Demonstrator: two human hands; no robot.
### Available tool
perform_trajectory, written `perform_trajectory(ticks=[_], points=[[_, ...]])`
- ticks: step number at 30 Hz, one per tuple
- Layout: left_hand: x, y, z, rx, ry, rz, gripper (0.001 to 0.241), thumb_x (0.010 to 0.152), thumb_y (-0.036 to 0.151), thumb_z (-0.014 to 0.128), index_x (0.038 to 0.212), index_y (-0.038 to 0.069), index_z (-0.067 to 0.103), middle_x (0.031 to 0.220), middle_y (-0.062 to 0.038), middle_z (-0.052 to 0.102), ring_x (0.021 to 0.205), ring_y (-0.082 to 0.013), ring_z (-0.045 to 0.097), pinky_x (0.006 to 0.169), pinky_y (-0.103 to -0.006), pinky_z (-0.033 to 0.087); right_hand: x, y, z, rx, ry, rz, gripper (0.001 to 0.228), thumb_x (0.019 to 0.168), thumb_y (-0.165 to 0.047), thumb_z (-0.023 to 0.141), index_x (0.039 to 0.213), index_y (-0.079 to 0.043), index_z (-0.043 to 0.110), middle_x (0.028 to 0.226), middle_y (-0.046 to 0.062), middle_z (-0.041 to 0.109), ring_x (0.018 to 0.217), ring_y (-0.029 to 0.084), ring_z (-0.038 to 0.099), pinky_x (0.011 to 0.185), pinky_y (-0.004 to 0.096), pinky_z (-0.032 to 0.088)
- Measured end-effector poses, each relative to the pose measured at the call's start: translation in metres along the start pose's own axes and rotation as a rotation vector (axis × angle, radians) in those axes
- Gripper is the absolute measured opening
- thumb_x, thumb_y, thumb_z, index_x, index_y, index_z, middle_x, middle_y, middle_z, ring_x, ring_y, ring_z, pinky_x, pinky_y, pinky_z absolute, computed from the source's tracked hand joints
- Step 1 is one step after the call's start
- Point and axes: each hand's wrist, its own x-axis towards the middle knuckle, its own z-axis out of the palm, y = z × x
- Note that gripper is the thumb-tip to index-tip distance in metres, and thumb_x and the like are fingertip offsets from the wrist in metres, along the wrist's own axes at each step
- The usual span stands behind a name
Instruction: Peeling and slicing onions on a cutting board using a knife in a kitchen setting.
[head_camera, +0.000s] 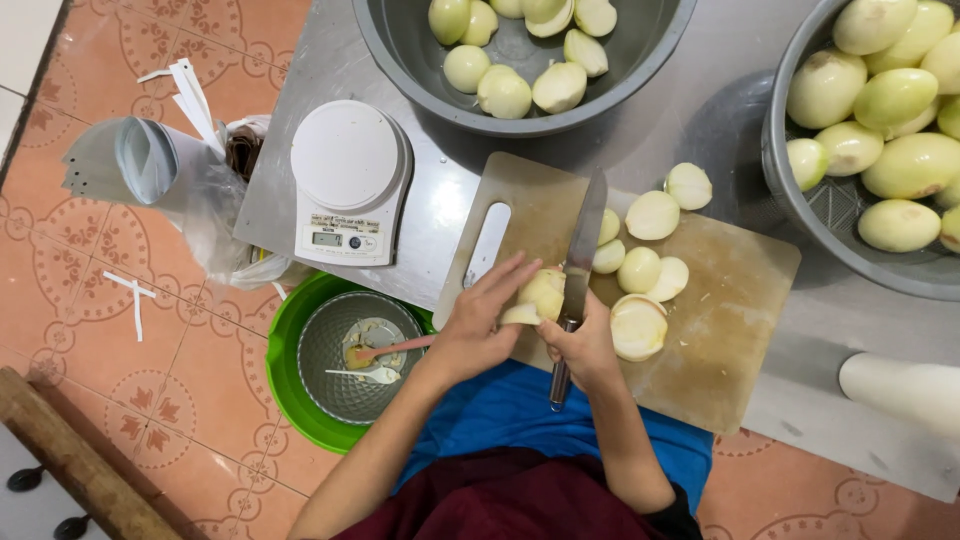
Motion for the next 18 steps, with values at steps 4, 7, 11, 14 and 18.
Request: perform_trajectory(ticks=[4, 7, 11, 14, 18], points=[[-0.005, -0.012, 0.009, -0.019, 0.041, 0.032, 0.058, 0.085, -0.009, 0.052, 0.141, 0.005, 0.063, 0.128, -0.024, 0.069, 0.121, -0.0433, 0.065, 0.099, -0.0509, 0.056, 0.003, 0.026, -0.023, 0.104, -0.018, 0.042, 0.021, 0.082, 0.000, 0.076, 0.093, 0.003, 0.058, 0.045, 0.010, 0.049, 0.029, 0.015, 0.046, 0.027, 0.027, 0.040], [-0.008, -0.012, 0.016, -0.048, 0.073, 0.043, 0.051, 0.088, -0.002, 0.065, 0.138, 0.006, 0.066, 0.133, -0.021, 0.068, 0.125, -0.0381, 0.064, 0.102, -0.0483, 0.056, 0.005, 0.040, -0.033, 0.199, -0.008, 0.108, 0.024, 0.087, -0.006, 0.074, 0.103, 0.001, 0.058, 0.056, 0.010, 0.054, 0.034, 0.013, 0.047, 0.028, 0.028, 0.042], [-0.006, -0.007, 0.020, -0.080, 0.144, 0.001, 0.046, 0.090, 0.000, 0.069, 0.136, 0.003, 0.065, 0.132, -0.022, 0.069, 0.125, -0.0382, 0.064, 0.102, -0.0477, 0.056, 0.006, 0.045, -0.036, 0.261, -0.093, 0.117, 0.029, 0.095, -0.020, 0.070, 0.100, 0.004, 0.054, 0.046, 0.010, 0.045, 0.030, 0.013, 0.042, 0.028, 0.026, 0.039], [-0.007, -0.010, 0.026, -0.040, 0.189, 0.034, 0.036, 0.097, 0.006, 0.065, 0.133, 0.003, 0.067, 0.125, -0.021, 0.072, 0.118, -0.0360, 0.068, 0.097, -0.0451, 0.058, 0.004, 0.048, -0.039, 0.314, -0.129, 0.160, 0.036, 0.098, -0.030, 0.066, 0.102, 0.003, 0.055, 0.049, 0.007, 0.045, 0.033, 0.012, 0.043, 0.029, 0.026, 0.039], [-0.009, -0.027, 0.030, 0.074, 0.254, 0.091, 0.026, 0.103, 0.024, 0.062, 0.117, 0.004, 0.073, 0.106, -0.014, 0.076, 0.099, -0.0307, 0.074, 0.088, -0.0410, 0.062, 0.008, 0.069, -0.052, 0.407, -0.205, 0.245, 0.051, 0.100, -0.046, 0.059, 0.101, 0.005, 0.059, 0.048, 0.004, 0.038, 0.033, 0.010, 0.035, 0.030, 0.023, 0.035]])
